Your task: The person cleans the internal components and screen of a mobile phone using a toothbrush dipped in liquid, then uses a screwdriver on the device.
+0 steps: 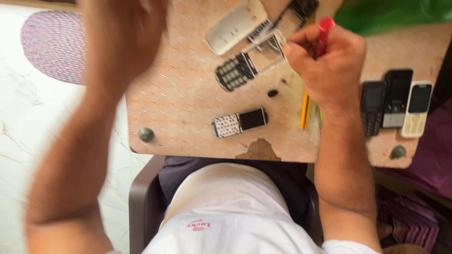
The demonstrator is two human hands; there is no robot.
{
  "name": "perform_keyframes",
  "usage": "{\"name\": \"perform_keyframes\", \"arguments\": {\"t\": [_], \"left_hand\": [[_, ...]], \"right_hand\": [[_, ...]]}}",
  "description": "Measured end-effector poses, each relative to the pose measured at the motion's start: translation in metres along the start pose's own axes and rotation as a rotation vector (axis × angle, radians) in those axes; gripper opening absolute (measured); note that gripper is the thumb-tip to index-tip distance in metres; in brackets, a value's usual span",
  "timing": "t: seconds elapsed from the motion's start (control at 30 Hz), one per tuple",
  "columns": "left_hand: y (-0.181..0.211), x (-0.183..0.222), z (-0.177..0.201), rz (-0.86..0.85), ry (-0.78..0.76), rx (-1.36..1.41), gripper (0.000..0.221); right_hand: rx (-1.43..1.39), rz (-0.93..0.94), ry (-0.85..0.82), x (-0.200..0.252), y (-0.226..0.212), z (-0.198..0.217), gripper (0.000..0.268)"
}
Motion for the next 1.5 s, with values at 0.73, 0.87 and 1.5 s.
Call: {"name": "perform_keyframes", "arguments": {"t": [0.73, 0.87, 1.5], "left_hand": [[0.018, 0.074, -0.074, 0.646, -0.213, 1.378, 0.034], [0.016, 0.072, -0.077, 0.620, -0.125, 1.426, 0.033], [0.021, 0.067, -0.078, 0.643, -0.154, 1.365, 0.038]], "right_hand": [[-0.237, -0.110, -0.031, -0.003, -0.003, -0.035, 0.006], [-0.486, -0.107, 0.094, -0.001, -0.017, -0.022, 0.019], [-0.390, 0.206, 0.109, 0.067, 0.010, -0.029, 0.013]]}}
Point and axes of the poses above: each hand's wrist, its own x-axis away from the middle knuckle, its own z-axis out of the back of the hand, y = z × x, the point moved 1 cm from there along -x, towards the middle knuckle, and after that the axes turned 3 degrees about -z, right-handed, at the moved point
